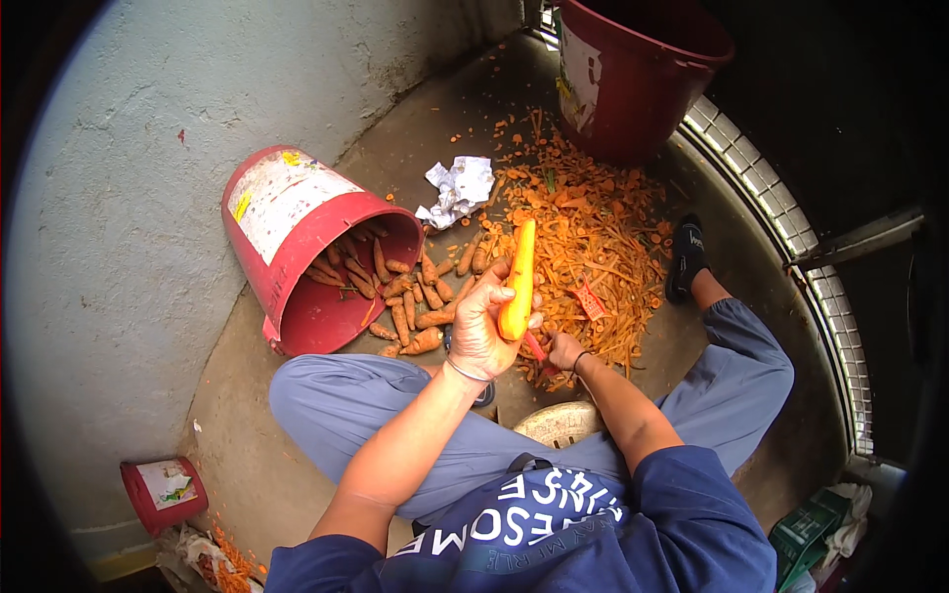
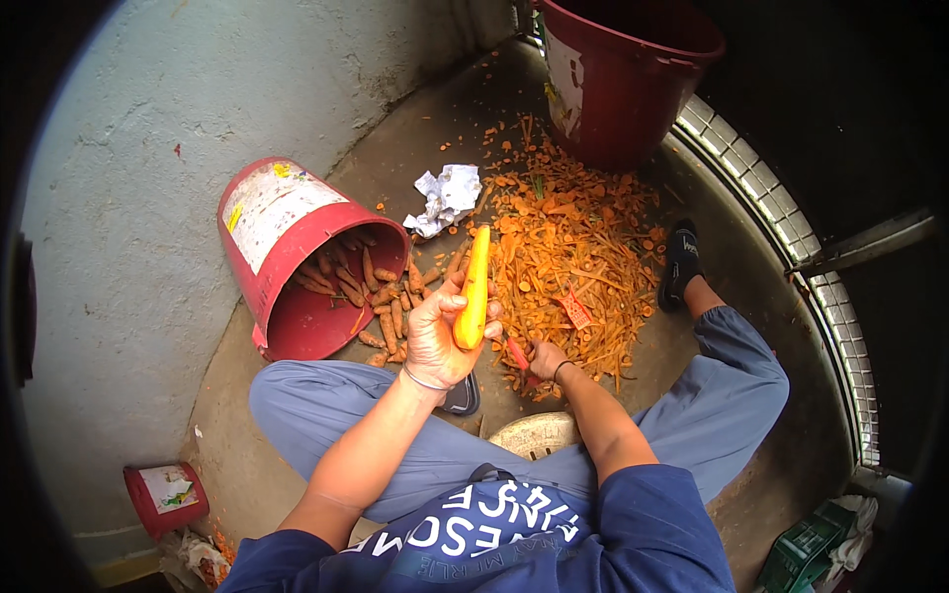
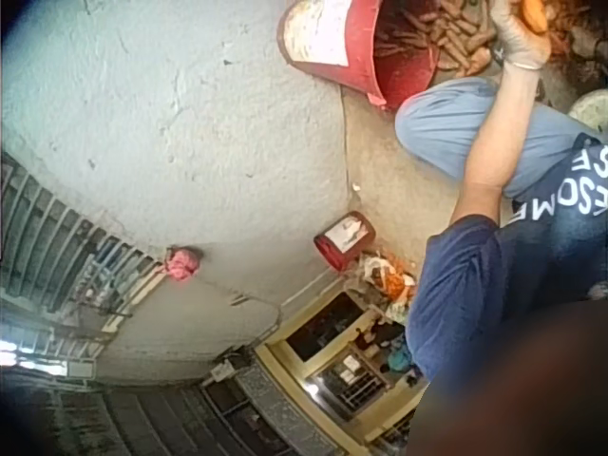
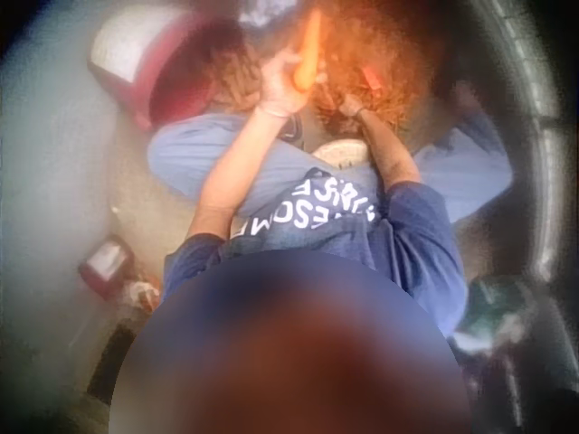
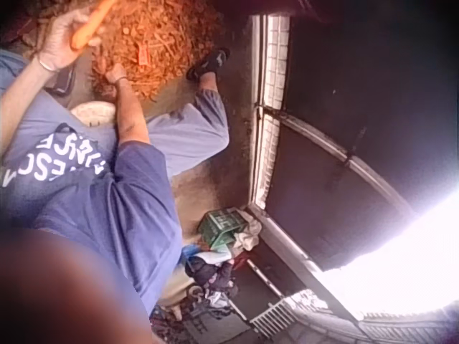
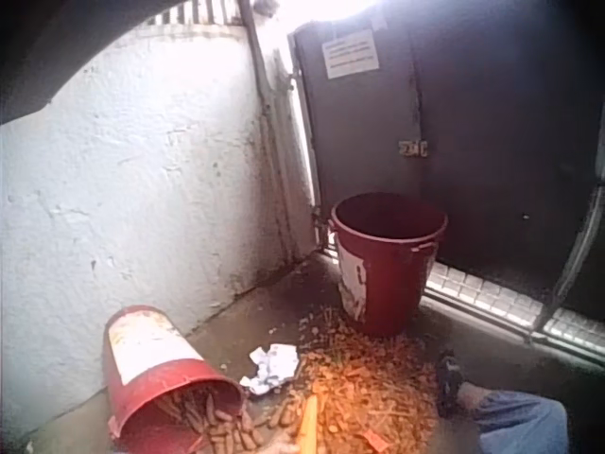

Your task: The person is peeling sweet potatoes or carrots using a knife and a handheld peeler while sitting on the ground.

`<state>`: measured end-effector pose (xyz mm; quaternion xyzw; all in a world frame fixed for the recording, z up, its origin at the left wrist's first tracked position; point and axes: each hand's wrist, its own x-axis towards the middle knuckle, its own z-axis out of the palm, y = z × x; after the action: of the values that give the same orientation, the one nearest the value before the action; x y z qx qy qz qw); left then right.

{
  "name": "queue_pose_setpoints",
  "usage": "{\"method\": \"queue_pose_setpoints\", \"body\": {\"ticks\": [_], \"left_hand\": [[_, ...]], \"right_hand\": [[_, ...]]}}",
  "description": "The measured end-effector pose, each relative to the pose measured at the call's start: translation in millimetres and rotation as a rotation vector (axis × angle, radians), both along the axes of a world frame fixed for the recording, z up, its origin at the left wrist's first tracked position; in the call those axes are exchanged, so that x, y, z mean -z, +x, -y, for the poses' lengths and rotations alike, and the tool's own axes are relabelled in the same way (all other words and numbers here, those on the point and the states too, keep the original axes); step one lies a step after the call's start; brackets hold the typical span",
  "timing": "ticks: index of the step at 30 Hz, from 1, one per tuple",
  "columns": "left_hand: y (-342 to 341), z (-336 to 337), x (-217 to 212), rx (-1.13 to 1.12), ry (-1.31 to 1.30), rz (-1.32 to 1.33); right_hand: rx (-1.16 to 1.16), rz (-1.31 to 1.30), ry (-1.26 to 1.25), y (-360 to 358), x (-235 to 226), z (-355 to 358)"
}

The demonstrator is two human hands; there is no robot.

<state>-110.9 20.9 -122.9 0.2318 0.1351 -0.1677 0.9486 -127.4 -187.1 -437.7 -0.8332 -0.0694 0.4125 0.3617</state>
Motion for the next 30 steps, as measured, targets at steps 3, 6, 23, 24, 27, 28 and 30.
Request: {"method": "queue_pose_setpoints", "body": {"ticks": [3, 6, 23, 24, 27, 28, 30], "left_hand": [[-5.8, -7.9, 0.8, -0.027, 0.028, -0.007], [-6.5, -0.2, -5.5, 0.031, 0.013, -0.004], [-22.8, 3.8, -18.7, 0.029, 0.171, 0.146], [-22.7, 5.3, -21.7, 0.032, 0.148, 0.16], [-22.2, 8.9, -30.5, 0.07, 0.135, 0.186], [-21.8, 8.5, -29.8, 0.066, 0.127, 0.179], [-21.8, 6.7, -31.2, 0.067, 0.127, 0.186]], "right_hand": [[0.355, -0.511, 0.322, 15.5, -26.0, 3.0], [0.492, -0.599, 0.546, 38.2, -47.9, 28.7], [-0.177, 1.037, 0.203, 66.7, -370.5, 18.1], [-0.172, 1.05, 0.194, 63.4, -369.4, 18.9], [-0.106, 1.033, 0.182, 57.8, -370.8, 24.9], [-0.079, 1.096, 0.234, 57.3, -367.8, 25.6], [-0.073, 1.122, 0.22, 58.1, -367.9, 29.3]]}}
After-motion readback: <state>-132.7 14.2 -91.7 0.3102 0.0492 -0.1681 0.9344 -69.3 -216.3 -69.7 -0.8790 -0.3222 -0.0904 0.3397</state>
